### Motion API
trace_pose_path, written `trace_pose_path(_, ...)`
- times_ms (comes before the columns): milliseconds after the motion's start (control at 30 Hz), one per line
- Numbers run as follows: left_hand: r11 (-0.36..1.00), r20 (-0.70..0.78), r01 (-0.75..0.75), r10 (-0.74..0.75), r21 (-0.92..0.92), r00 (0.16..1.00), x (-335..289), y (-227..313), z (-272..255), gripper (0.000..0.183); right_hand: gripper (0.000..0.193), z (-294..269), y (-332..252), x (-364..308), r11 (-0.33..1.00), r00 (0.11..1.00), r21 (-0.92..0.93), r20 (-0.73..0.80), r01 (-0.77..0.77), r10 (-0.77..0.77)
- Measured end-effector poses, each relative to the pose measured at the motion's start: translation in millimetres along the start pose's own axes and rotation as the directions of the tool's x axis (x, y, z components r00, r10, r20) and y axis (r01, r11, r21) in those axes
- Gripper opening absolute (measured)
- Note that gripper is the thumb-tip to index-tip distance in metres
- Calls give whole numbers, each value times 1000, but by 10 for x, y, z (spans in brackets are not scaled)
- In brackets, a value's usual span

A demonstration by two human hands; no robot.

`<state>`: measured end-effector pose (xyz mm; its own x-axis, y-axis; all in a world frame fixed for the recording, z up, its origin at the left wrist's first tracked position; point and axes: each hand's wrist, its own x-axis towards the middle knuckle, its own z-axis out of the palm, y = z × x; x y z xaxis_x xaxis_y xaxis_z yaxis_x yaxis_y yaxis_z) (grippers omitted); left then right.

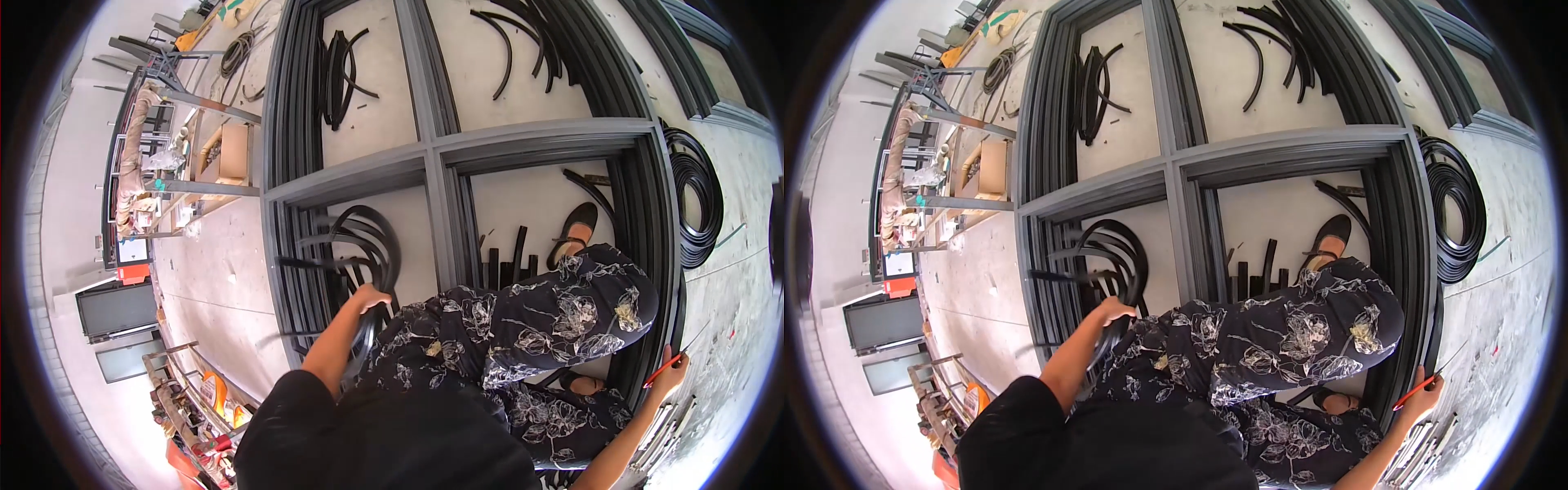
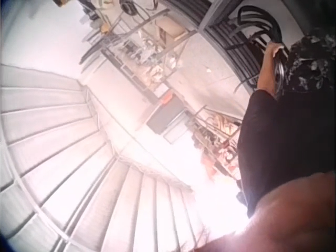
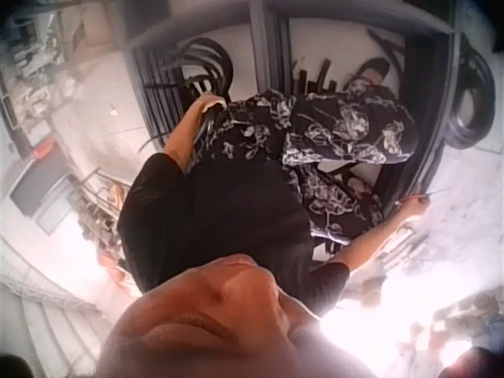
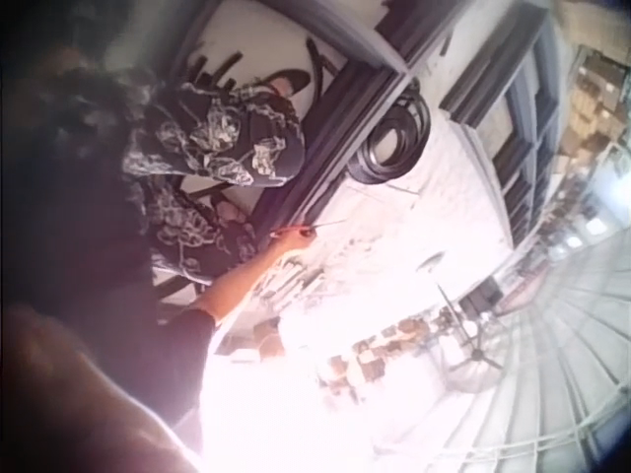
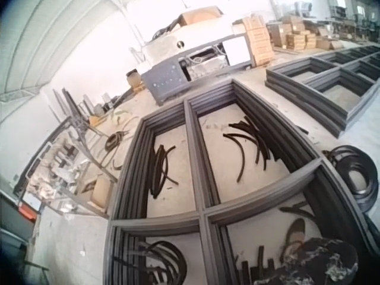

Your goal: The person cuts strips of black rubber weather stripping using scissors, handling several short segments and pulling from a larger coil.

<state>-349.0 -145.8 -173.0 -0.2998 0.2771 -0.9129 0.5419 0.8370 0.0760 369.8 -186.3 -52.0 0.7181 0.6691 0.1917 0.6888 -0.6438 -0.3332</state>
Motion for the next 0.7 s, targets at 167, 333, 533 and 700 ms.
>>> trace_pose_path(167, 947, 243, 30, 51, -320, 969, 1086, -776, 886, 48, 46, 67, 107, -104, 1000, 999, -14, 32, 19, -19)
trace_pose_path(333, 983, 416, 2, 75, -181, 906, 357, 127, 777, 62, 46, 89, 166, -117, 997, 999, 62, 24, 37, -39)
trace_pose_path(533, 995, 419, 2, 39, -96, 907, 260, -47, 891, 66, 43, 96, 63, -59, 1000, 1000, -10, 8, 20, -20)
trace_pose_path(700, 997, 200, -36, 22, 68, 980, 168, 405, 653, 70, 42, -40, 272, -99, 999, 999, 7, -27, 38, -38)
